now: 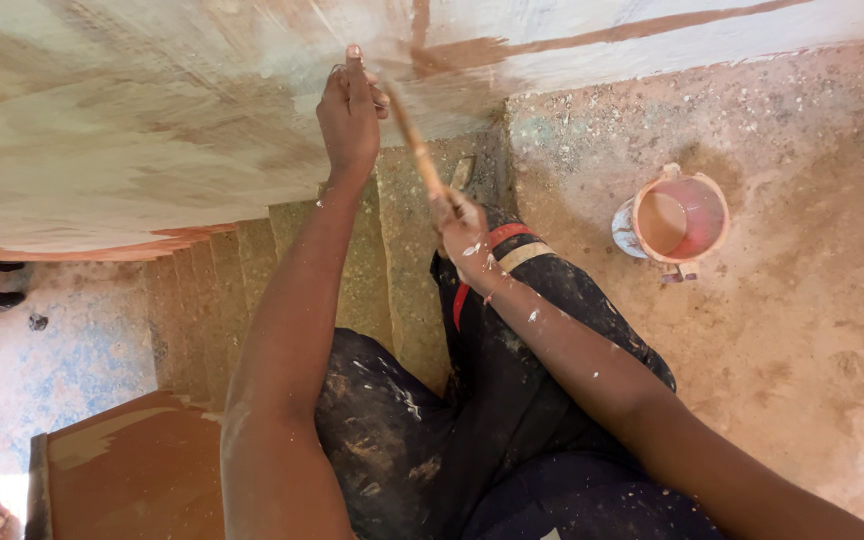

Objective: The person paints the ceiling and wall surfaces of a stairwell with a light brown paint using a brush and a small container. They repeatedly dip the brush into the container and apply paint to the ceiling and upper wall areas.

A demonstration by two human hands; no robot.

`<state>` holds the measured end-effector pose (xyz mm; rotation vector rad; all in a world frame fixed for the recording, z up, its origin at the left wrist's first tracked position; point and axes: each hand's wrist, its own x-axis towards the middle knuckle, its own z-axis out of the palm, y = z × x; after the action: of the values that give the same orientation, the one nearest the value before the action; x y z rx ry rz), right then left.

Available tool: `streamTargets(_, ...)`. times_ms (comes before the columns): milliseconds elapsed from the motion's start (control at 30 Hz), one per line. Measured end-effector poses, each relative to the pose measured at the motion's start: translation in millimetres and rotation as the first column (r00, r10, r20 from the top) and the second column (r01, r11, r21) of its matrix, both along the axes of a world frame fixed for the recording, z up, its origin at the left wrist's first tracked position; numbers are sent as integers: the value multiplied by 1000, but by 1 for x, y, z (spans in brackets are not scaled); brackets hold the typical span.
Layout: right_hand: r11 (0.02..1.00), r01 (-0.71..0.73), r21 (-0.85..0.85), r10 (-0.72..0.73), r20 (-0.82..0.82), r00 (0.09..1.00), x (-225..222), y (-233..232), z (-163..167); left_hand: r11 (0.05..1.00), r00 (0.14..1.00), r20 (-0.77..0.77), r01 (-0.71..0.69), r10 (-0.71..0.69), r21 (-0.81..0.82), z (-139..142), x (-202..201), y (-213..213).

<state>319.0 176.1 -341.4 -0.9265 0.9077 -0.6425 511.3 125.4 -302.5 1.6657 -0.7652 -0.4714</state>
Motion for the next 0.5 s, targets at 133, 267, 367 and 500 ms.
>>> streamTargets(133, 996, 76, 36, -78, 35, 996, -3, 0, 1, 999, 1000, -18, -2, 1, -36, 1, 0, 0)
streamTargets(267, 931, 366, -9, -358, 181, 916, -13, -10, 2, 998, 1000, -25, -10, 9, -56, 3, -2, 0)
streamTargets(367, 890, 438, 125, -456, 249, 855, -16, -14, 5, 999, 999, -41, -16, 14, -45, 4, -3, 0)
streamTargets(500, 936, 336, -108, -325, 109, 939, -11, -11, 5, 999, 1000, -20, -3, 2, -44, 3, -3, 0)
